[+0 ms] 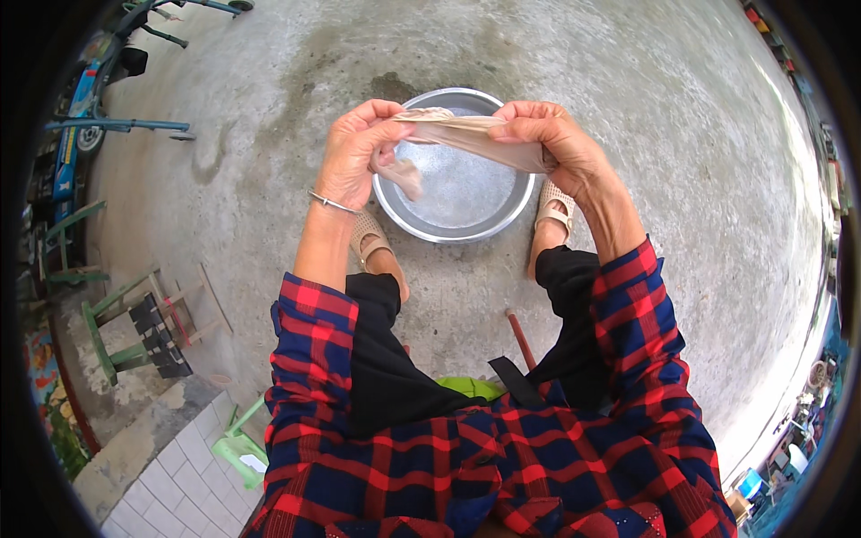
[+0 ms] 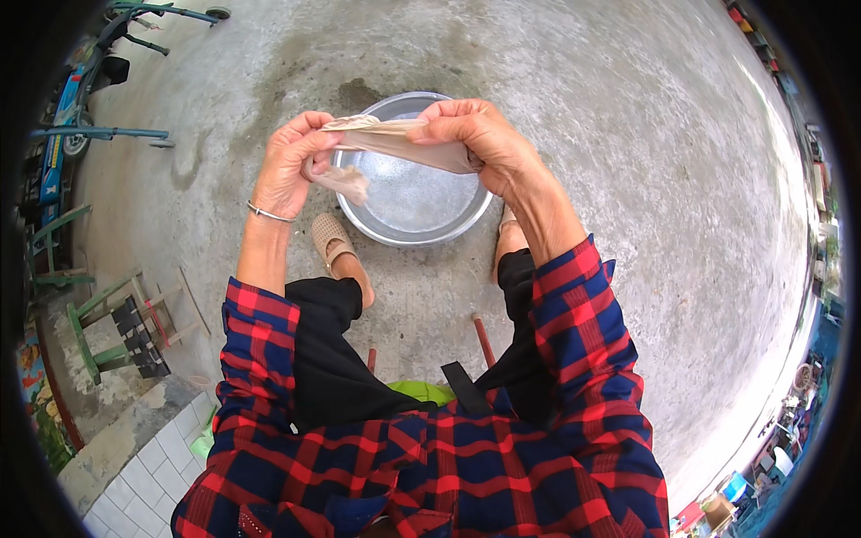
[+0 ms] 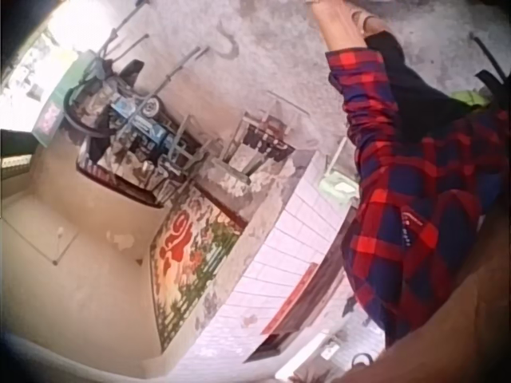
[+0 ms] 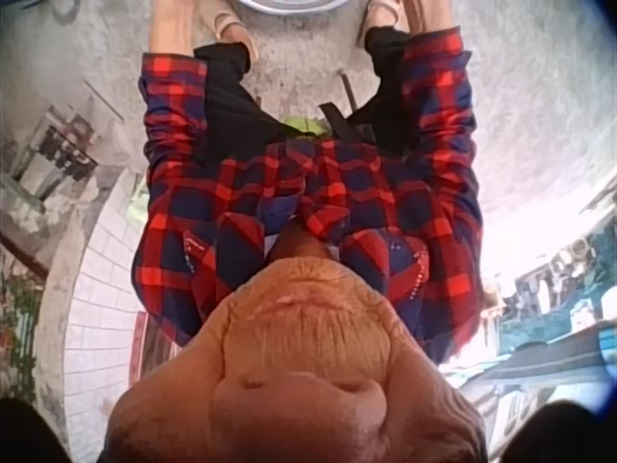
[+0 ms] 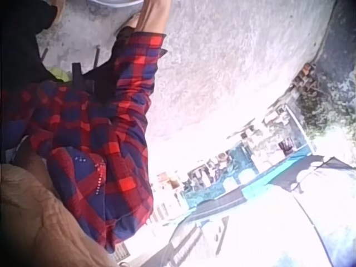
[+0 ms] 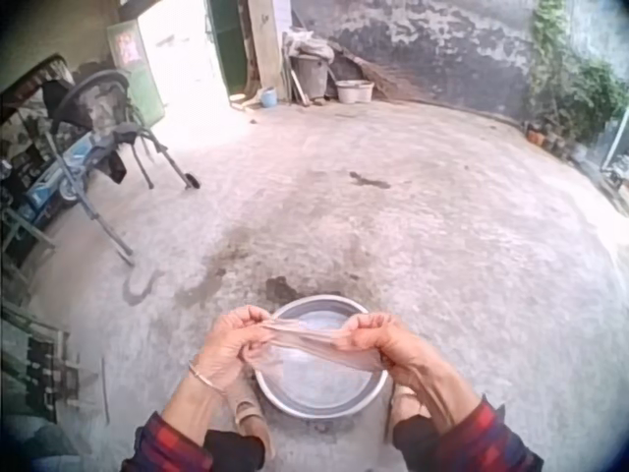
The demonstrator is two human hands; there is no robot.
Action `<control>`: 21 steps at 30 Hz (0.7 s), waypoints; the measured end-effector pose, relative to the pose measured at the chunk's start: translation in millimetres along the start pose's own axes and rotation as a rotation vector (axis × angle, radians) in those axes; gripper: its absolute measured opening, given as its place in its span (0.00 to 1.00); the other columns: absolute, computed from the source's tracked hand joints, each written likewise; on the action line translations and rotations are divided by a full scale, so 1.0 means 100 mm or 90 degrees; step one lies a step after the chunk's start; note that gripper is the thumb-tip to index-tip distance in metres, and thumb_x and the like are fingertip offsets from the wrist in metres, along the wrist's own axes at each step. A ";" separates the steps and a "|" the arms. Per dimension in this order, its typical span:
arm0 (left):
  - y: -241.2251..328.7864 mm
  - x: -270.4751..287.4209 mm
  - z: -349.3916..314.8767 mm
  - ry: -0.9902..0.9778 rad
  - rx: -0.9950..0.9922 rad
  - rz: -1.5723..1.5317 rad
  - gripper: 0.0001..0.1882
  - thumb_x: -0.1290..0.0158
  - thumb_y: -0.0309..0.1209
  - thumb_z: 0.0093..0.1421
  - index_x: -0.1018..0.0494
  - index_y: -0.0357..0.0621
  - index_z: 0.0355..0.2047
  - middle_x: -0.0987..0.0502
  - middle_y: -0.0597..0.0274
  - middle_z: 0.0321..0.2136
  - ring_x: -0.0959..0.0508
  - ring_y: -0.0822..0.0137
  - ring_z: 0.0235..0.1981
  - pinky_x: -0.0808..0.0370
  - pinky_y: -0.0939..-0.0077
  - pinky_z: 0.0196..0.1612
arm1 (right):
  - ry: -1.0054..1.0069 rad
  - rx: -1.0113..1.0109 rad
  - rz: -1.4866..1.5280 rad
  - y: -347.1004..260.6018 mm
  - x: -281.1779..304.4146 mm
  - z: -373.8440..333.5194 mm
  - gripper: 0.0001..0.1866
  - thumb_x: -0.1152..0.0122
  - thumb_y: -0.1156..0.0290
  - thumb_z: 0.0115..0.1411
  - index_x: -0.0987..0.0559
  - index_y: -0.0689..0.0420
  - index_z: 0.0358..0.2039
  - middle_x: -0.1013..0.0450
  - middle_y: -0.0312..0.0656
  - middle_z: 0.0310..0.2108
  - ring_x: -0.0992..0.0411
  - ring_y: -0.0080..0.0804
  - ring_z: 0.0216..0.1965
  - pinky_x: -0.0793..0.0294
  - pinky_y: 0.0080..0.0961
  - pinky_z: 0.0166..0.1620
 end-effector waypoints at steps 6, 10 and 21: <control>0.04 0.29 0.06 0.035 0.054 -0.091 0.11 0.47 0.24 0.56 0.27 0.36 0.40 0.24 0.63 0.30 0.33 0.80 0.23 0.35 0.86 0.23 | -0.012 0.035 0.080 -0.04 0.04 0.00 0.07 0.35 0.70 0.53 0.19 0.58 0.31 0.23 0.35 0.28 0.27 0.19 0.26 0.31 0.13 0.28; 0.00 0.17 0.03 0.080 0.022 0.071 0.20 0.50 0.39 0.61 0.27 0.37 0.47 0.22 0.62 0.37 0.32 0.81 0.27 0.34 0.87 0.26 | -0.064 0.009 0.079 -0.10 -0.05 -0.04 0.09 0.36 0.70 0.53 0.19 0.60 0.35 0.23 0.37 0.30 0.26 0.21 0.29 0.27 0.17 0.31; -0.04 -0.33 -0.07 -0.131 0.050 0.037 0.09 0.40 0.29 0.54 0.24 0.42 0.35 0.25 0.74 0.27 0.30 0.83 0.25 0.34 0.87 0.28 | -0.040 -0.017 0.071 -0.04 0.03 0.01 0.09 0.36 0.71 0.54 0.18 0.61 0.34 0.21 0.40 0.31 0.23 0.25 0.30 0.24 0.20 0.38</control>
Point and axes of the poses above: each hand's wrist, its own z-axis towards the middle knuckle, its own x-axis out of the back of the hand, y = z × x, the point moved 1 cm from there along z, towards the middle knuckle
